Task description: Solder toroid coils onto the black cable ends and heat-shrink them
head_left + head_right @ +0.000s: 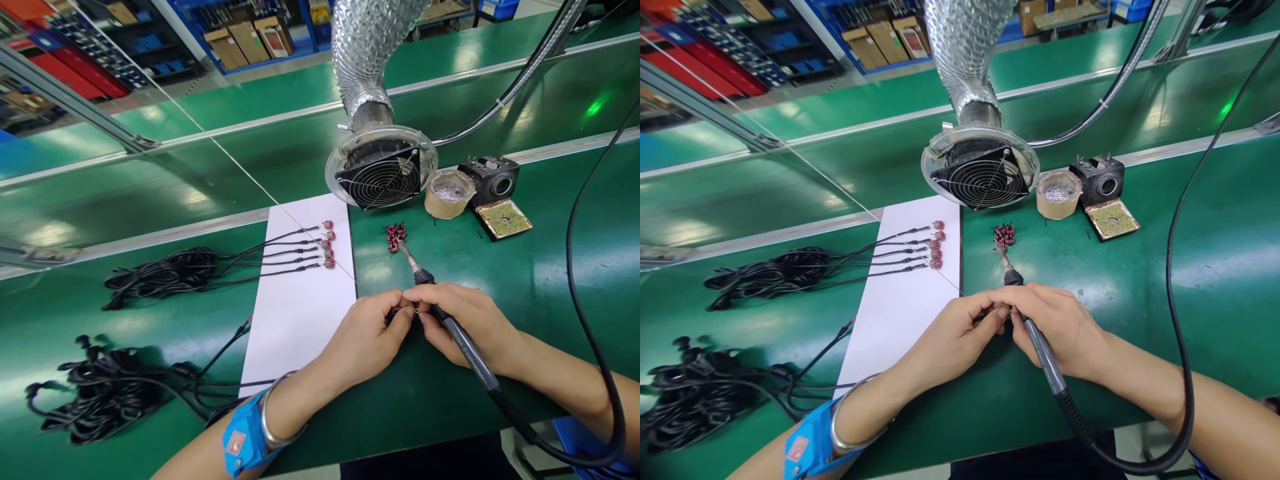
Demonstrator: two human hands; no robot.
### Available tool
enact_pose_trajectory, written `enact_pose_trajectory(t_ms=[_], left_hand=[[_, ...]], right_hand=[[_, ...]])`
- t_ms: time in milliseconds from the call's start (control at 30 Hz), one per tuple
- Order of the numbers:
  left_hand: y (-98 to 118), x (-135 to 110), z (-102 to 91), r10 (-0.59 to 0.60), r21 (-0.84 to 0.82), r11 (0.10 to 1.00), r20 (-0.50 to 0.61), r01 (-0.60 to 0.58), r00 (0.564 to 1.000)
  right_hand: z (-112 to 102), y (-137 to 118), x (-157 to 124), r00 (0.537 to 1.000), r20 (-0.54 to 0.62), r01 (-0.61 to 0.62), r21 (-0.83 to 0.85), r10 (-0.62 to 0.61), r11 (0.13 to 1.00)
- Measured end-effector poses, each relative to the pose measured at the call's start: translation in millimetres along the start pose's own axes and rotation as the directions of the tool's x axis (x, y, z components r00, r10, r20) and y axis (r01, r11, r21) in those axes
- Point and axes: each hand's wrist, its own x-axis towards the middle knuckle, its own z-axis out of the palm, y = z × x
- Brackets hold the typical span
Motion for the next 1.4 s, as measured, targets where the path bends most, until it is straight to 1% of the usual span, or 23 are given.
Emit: enact_pose_trajectory(t_ms=[100, 167, 233, 367, 400, 467, 567, 667, 767, 867, 967, 1133, 1400], left_hand=[[-3.2, 1.4, 1.6, -0.022, -0.049, 0.999, 0.001, 0.022, 1.0], [-5.7, 2.6, 2.5, -0.033, -0.114, 0.993, 0.008, 0.034, 0.999], [-8.0, 4.2, 3.1, -0.05, -0.19, 0.98, 0.041, 0.057, 0.998], [-10.3, 7.9, 3.5, -0.1, -0.308, 0.941, 0.154, 0.144, 0.983], [-10.4, 8.8, 3.7, -0.11, -0.325, 0.933, 0.158, 0.157, 0.981], [-9.8, 10.5, 4.6, -0.13, -0.345, 0.923, 0.132, 0.168, 0.983], [-8.0, 11.4, 7.0, -0.155, -0.344, 0.923, 0.075, 0.172, 0.985], [-6.0, 9.1, 10.0, -0.166, -0.312, 0.935, 0.028, 0.167, 0.986], [-4.7, 5.6, 12.6, -0.17, -0.262, 0.952, -0.014, 0.161, 0.985], [-4.4, 3.8, 14.1, -0.17, -0.242, 0.958, -0.037, 0.157, 0.985], [-4.7, 3.7, 14.3, -0.167, -0.234, 0.96, -0.04, 0.153, 0.985], [-4.8, 3.9, 13.5, -0.16, -0.213, 0.966, -0.036, 0.149, 0.986], [-5.0, 3.6, 13.1, -0.169, -0.205, 0.966, -0.03, 0.159, 0.985]], right_hand=[[0.7, -0.8, -0.3, 1.0, -0.003, -0.024, 0.006, 0.024, 1.0], [1.4, -1.1, -1.5, 0.999, 0.001, -0.045, 0.007, 0.045, 0.999], [2.7, -0.9, -3.5, 0.999, 0.006, -0.051, -0.005, 0.051, 0.999], [7.3, 1.8, -9.5, 1.0, 0.025, 0.016, -0.106, -0.014, 0.994], [8.1, 2.8, -10.7, 0.999, 0.031, 0.031, -0.137, -0.027, 0.99], [7.6, 4.1, -11.8, 0.999, 0.03, 0.043, -0.176, -0.038, 0.984], [-0.8, 2.4, -10.8, 0.999, -0.013, 0.038, -0.181, -0.041, 0.983], [-16.0, -4.7, -12.2, 0.992, -0.123, -0.01, -0.144, -0.008, 0.99], [-29.2, -14.1, -20.9, 0.967, -0.241, -0.098, -0.053, 0.083, 0.994], [-35.4, -21.7, -32.0, 0.947, -0.304, -0.102, 0.02, 0.104, 0.995], [-37.2, -26.3, -37.4, 0.955, -0.281, -0.083, 0.065, 0.098, 0.994], [-37.7, -27.7, -36.0, 0.957, -0.243, -0.134, 0.113, 0.158, 0.985], [-38.5, -27.3, -34.5, 0.962, -0.209, -0.148, 0.139, 0.175, 0.979]])
